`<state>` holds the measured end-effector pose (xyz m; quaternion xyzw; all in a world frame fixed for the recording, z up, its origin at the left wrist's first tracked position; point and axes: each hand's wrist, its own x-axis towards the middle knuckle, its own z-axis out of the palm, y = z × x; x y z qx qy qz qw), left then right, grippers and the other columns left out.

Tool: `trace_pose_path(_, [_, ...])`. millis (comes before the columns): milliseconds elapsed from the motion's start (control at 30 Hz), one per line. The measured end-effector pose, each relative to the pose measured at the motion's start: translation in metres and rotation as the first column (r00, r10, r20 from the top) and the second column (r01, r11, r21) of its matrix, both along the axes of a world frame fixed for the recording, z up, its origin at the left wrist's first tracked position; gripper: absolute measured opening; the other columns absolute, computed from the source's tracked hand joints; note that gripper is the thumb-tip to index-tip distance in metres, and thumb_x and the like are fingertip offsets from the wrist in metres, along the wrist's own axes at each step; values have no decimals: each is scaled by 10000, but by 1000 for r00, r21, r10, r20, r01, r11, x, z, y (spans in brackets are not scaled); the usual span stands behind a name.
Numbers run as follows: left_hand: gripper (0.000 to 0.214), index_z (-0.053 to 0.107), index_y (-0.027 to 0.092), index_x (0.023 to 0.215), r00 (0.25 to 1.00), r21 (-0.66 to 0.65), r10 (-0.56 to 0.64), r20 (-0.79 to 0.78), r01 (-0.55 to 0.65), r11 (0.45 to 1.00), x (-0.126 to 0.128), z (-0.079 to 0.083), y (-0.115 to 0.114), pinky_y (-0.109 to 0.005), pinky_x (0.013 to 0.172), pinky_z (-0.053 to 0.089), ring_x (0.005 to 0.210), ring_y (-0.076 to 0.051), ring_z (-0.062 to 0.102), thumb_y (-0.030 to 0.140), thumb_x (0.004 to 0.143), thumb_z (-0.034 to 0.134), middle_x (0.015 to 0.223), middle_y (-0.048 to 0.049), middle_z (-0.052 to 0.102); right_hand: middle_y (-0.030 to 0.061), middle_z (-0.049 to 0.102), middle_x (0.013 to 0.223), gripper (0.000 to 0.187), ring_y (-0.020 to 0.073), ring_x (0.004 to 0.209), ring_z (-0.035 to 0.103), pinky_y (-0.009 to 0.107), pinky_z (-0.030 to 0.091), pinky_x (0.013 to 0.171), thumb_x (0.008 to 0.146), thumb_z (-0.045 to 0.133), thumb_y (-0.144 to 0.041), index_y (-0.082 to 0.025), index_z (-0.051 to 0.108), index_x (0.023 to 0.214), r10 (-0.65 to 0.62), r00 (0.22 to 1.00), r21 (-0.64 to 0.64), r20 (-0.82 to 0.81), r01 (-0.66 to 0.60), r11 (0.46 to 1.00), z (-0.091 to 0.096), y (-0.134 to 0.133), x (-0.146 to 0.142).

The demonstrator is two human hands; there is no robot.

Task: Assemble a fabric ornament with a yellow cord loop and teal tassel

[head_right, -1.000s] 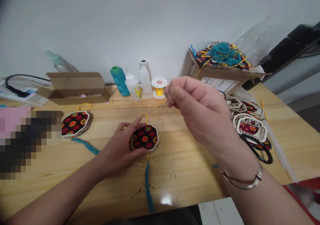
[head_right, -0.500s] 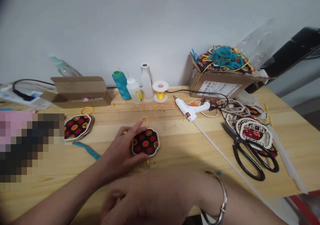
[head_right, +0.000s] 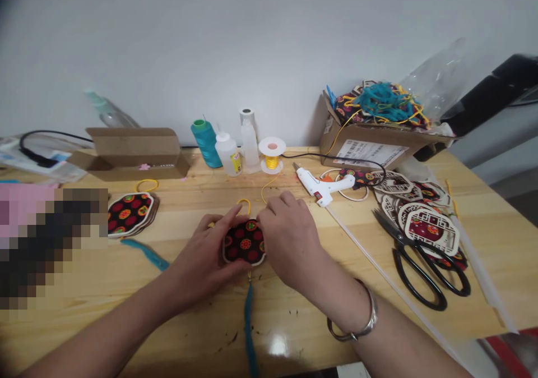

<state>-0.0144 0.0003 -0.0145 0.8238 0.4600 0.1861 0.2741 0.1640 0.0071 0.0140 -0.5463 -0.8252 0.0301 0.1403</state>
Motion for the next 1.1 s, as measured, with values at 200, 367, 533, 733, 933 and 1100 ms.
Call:
trace_pose_path(200, [820, 169, 220, 1381, 1000, -6, -8, 12, 8, 1000, 0, 1, 1, -408, 929, 337, 1095, -257, 389, 329, 708, 624, 1228, -53, 537, 73, 580, 769, 134, 227, 798, 435, 353, 299, 644, 790, 512, -167, -175, 621, 713, 5, 989, -27, 148, -1, 1000, -4, -6, -4])
trace_pose_path(367, [807, 173, 205, 1381, 1000, -20, -15, 12, 15, 1000, -1, 3, 1, -419, 923, 340, 1091, -265, 389, 331, 718, 616, 1214, -63, 548, 82, 574, 763, 109, 244, 798, 432, 362, 287, 632, 770, 515, -151, -167, 609, 717, 25, 981, -8, 194, -24, 1000, -5, -6, -6])
trace_pose_path(533, [811, 181, 193, 1380, 1000, -17, -5, 7, 5, 1000, 0, 1, 1, -407, 927, 337, 1097, -263, 381, 317, 709, 620, 1209, -66, 545, 98, 569, 750, 123, 250, 780, 440, 362, 296, 621, 768, 500, -123, -155, 594, 696, 26, 973, 20, 229, -31, 999, -5, -6, -10])
trace_pose_path(733, [796, 178, 186, 1383, 1000, -17, -12, 19, 12, 1000, 1, 3, 1, -407, 938, 325, 1091, -257, 388, 294, 719, 605, 1231, -59, 531, 127, 559, 760, 121, 258, 761, 453, 363, 317, 605, 748, 474, -79, -130, 583, 737, 21, 960, 28, 278, -30, 999, -8, -9, -16])
trace_pose_path(933, [814, 186, 207, 1382, 1000, -13, 3, 18, -2, 1000, 1, 3, 0, -420, 936, 334, 1099, -262, 388, 308, 705, 627, 1238, -51, 530, 82, 572, 762, 117, 187, 764, 480, 314, 370, 670, 796, 461, -96, -125, 559, 740, 22, 988, -197, -150, -51, 979, -2, -1, -6])
trace_pose_path(1100, [822, 179, 223, 1385, 1000, -24, 20, 10, -20, 1000, 0, 3, -1, -420, 929, 346, 1105, -266, 378, 311, 702, 630, 1227, -47, 534, -11, 522, 684, 182, 105, 641, 478, 223, 377, 572, 867, 433, -283, -152, 515, 772, -101, 661, -377, -743, -290, 880, 17, 7, 10])
